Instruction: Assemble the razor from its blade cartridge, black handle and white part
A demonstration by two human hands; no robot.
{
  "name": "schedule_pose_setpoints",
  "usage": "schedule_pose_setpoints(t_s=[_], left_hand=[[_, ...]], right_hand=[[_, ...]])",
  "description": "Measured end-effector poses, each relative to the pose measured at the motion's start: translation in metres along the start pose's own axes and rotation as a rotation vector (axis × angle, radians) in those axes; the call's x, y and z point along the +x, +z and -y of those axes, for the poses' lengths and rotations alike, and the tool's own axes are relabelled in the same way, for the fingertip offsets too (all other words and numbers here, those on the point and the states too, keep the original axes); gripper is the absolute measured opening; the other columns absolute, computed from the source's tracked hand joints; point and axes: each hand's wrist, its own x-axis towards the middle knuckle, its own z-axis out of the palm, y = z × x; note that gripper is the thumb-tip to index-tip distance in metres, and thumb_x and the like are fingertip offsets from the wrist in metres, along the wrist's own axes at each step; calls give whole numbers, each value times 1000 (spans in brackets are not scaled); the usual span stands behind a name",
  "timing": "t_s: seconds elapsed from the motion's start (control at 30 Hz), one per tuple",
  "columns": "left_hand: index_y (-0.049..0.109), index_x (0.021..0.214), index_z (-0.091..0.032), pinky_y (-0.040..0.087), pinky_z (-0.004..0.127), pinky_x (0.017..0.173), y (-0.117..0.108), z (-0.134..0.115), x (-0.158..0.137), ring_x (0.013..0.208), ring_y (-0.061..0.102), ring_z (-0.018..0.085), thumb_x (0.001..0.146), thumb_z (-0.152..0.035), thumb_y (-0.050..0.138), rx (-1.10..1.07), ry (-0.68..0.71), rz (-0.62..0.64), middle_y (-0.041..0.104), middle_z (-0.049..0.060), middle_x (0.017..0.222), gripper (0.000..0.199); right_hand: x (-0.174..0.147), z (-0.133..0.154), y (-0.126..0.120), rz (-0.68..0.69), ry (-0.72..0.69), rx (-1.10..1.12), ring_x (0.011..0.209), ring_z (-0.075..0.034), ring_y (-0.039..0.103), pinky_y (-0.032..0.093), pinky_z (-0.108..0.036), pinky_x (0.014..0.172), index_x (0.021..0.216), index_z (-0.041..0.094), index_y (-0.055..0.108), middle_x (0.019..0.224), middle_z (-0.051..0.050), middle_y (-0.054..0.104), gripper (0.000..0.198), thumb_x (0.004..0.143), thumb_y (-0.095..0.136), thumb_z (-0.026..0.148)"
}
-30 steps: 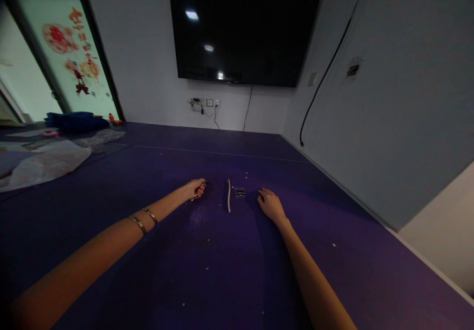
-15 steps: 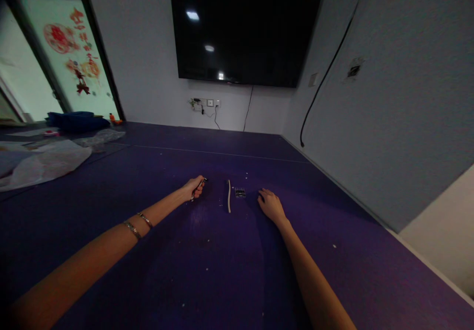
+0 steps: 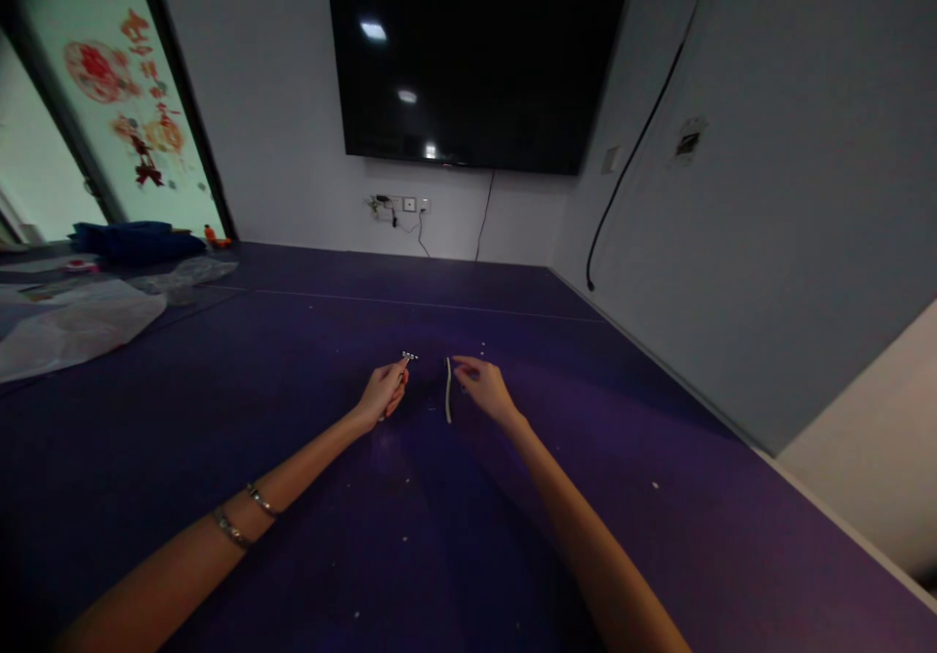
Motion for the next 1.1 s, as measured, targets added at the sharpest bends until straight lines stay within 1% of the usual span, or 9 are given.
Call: schedule_pose_setpoints(t_s=[0.13,0.23,0.3,0.4,0.47,0.7,0.83,1.1], left_hand=[[40,63,-19,16,17,27,4,-1,-6,22,24,5,83,-49,35,71,30,11,28,-10,33,36],[41,64,-19,17,17,27,5,-2,-8,23,26,5,83,-48,36,103,34,6,29,-10,35,34],[42,64,-19,17,18,27,6,-2,-9,23,26,5,84,-46,36,110,38,5,30,-9,36,34],[42,63,-19,17,18,27,6,-3,-8,22,26,6,84,-45,36,103,55,-6,30,-9,35,34],[42,63,-19,17,18,27,7,-2,-8,22,26,6,83,-46,37,96,67,-21,30,-9,34,35],[42,62,-19,16,18,28,7,-2,-11,22,26,6,81,-49,39,64,91,-29,30,-10,33,36],[42,62,-19,16,18,29,7,-4,-13,23,26,6,81,-49,39,73,108,-35,30,-10,34,36],[46,58,-17,18,19,34,5,2,-8,29,29,6,78,-51,43,105,176,-82,32,-8,35,39]], right_hand=[[11,21,26,3,-26,128,77,-15,62,49,-29,74,105,18,63,84,-3,69,31,76,55,26],[17,30,38,5,-46,154,75,-15,63,49,-29,72,104,18,64,82,-3,69,31,74,56,24],[20,34,43,-10,-46,149,75,-15,63,49,-29,72,100,19,66,83,-3,70,28,74,56,21],[23,37,46,-40,-42,141,78,-16,63,48,-29,74,90,20,69,87,-3,70,22,73,55,17],[25,38,46,-54,-33,145,78,-16,64,48,-28,73,86,20,70,86,-3,71,20,73,55,18],[27,39,47,-72,-14,167,74,-16,64,48,-26,68,82,16,71,82,-6,71,18,73,57,22],[28,36,49,-77,-13,197,74,-17,64,48,-26,69,81,15,71,81,-6,71,17,73,57,23],[31,36,52,-115,58,312,72,-18,65,49,-28,69,74,15,71,76,-6,71,14,67,61,21]])
